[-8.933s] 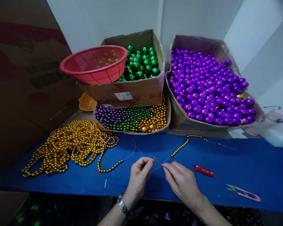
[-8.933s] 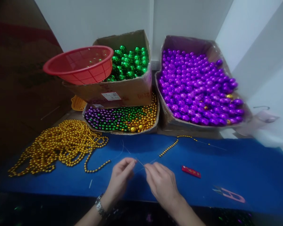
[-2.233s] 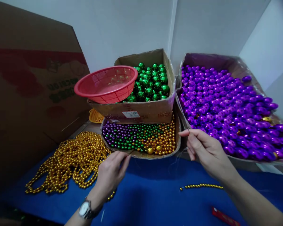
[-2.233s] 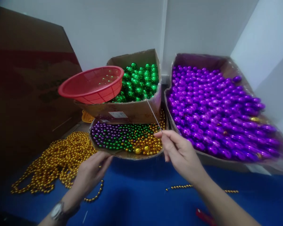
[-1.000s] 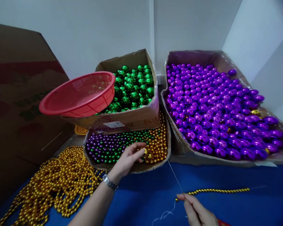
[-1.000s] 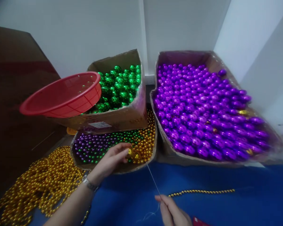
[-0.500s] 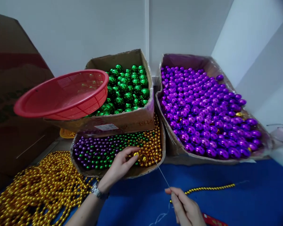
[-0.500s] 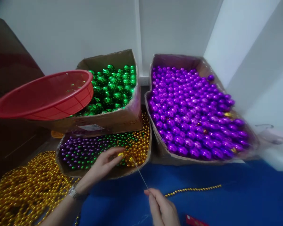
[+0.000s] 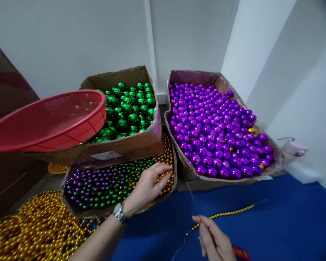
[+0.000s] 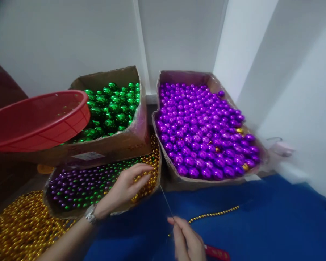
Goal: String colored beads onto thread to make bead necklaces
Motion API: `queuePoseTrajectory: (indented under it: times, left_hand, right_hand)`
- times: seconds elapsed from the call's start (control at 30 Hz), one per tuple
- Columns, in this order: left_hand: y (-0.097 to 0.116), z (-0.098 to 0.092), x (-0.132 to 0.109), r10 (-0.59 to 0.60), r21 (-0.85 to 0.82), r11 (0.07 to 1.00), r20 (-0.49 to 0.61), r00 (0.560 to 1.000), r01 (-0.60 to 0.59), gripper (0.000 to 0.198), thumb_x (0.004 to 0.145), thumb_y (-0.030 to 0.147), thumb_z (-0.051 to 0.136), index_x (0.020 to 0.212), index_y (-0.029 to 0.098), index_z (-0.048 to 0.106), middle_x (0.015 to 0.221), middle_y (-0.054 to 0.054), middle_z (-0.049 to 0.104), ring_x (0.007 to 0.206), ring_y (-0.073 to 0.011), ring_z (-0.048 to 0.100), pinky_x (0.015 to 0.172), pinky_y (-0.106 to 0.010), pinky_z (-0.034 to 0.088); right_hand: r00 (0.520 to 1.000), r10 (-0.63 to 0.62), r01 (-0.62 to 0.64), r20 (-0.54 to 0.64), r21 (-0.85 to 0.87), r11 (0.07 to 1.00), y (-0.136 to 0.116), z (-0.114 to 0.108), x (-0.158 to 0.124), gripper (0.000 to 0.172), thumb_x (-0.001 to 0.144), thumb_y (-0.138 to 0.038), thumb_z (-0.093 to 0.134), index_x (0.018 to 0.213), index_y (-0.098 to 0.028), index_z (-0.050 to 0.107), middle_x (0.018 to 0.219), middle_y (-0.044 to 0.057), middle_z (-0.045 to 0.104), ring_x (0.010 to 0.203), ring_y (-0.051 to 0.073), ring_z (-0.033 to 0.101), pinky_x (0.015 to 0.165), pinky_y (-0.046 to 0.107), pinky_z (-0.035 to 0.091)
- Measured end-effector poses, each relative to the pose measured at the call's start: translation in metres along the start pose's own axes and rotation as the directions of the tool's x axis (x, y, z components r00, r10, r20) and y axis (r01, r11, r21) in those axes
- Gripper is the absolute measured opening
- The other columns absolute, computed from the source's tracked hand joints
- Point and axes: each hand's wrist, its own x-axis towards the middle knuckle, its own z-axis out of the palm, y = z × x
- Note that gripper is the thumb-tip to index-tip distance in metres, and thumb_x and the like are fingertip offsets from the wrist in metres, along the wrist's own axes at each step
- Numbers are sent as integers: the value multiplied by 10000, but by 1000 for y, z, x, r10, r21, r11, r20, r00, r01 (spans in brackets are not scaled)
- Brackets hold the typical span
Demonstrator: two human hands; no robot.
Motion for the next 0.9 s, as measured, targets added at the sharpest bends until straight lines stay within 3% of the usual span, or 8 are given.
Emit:
queuePoseTrajectory:
  times: [0.1,0.3,0.43,0.6,0.7,0.9]
  left_hand:
    - [0,-1,2,-5,30,1000,-25,1000,6,231,888,247,468,1042,193,632,1040,-58,660,958,-174,605,857,-282,462]
    - [-23,-17,-17,-175,139,975,2,985,173,270,880,307,459,1033,189,648,1021,-53,684,912,-188,629,803,-274,475]
    - [-46,-34,-36,-270,272,929,42,962,250,319,889,335,420,1072,185,633,1033,-54,689,897,-190,638,775,-259,471]
    - [-83,-53,-55,-373,469,843,157,915,263,275,866,295,436,1010,216,657,998,-45,701,889,-198,642,758,-257,456]
    - [-97,-52,-62,-397,485,835,199,896,262,234,820,241,484,953,246,677,931,-29,716,821,-193,650,724,-258,453]
    - [-105,-29,-70,-396,425,864,247,885,268,228,729,112,519,803,247,686,850,-46,703,829,-219,634,743,-294,440]
  right_hand:
    - [999,26,-28,44,40,999,3,-9,-4,504,859,-563,445,1031,-141,660,497,-35,457,421,113,461,453,219,403]
    - [998,23,-24,55,10,1000,7,-28,-9,445,872,-518,461,1058,-154,636,520,-30,481,474,131,492,507,237,410]
    - [996,-4,8,89,-43,999,5,-33,-9,420,880,-500,456,1074,-169,626,523,-29,493,483,130,502,495,224,417]
    - [995,6,-3,95,-32,999,-2,-24,-8,393,875,-490,471,1056,-187,643,508,-35,488,477,121,499,496,211,416]
    - [993,7,-4,121,-24,1000,-3,-15,-9,399,862,-499,489,1051,-189,654,513,-35,490,476,117,497,496,209,412]
    - [990,54,-47,130,-55,997,-2,-5,-12,426,846,-531,492,1011,-182,670,509,-23,506,453,121,501,463,209,413]
